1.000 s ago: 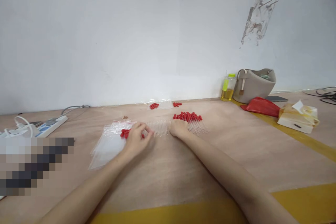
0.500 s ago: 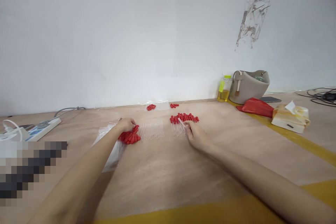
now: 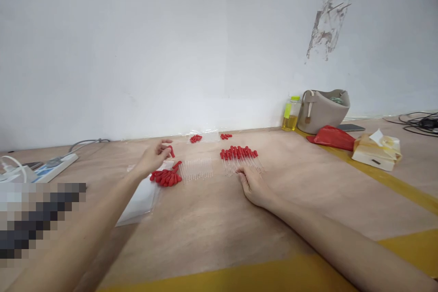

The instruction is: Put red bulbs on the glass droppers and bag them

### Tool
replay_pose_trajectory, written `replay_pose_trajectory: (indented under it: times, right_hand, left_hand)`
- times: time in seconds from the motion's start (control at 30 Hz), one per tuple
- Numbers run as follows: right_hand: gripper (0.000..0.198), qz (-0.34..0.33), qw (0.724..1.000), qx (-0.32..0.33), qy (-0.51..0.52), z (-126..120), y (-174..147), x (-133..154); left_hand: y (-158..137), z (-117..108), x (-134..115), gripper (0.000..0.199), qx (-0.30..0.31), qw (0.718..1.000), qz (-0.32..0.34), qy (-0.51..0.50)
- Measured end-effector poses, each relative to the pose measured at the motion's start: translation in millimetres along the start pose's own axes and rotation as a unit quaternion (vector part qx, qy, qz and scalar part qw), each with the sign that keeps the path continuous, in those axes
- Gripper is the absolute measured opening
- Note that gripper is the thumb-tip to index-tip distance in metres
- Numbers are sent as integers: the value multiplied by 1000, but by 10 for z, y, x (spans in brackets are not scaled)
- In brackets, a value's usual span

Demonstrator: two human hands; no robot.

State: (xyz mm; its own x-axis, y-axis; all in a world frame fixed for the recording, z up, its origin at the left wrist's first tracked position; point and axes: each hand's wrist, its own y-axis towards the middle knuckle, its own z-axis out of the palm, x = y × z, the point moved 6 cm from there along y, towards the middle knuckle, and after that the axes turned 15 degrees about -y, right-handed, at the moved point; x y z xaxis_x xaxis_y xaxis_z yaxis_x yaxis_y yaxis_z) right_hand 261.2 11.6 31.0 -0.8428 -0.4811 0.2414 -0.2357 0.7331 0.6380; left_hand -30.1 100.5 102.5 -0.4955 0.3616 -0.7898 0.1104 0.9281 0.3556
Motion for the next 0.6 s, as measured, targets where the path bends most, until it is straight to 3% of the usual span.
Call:
replay_pose_trajectory:
  times: [0.1, 0.27, 0.37, 0.6]
  right_hand:
    - [13, -7, 1000, 13, 12, 9, -21, 53]
    - [11, -30, 998, 42, 19, -15, -50, 195]
    - [12, -45, 998, 48, 15, -35, -71, 272]
    - [13, -60, 997, 53, 11, -28, -86, 318]
  left_hand:
    - [-398, 437, -135, 37, 45, 973, -26, -223]
    - [-855, 1069, -121, 28, 79, 938, -81, -327]
    - [-926, 1201, -69, 30, 91, 933, -61, -342]
    - [-939, 1199, -155, 23, 115, 962, 40, -246]
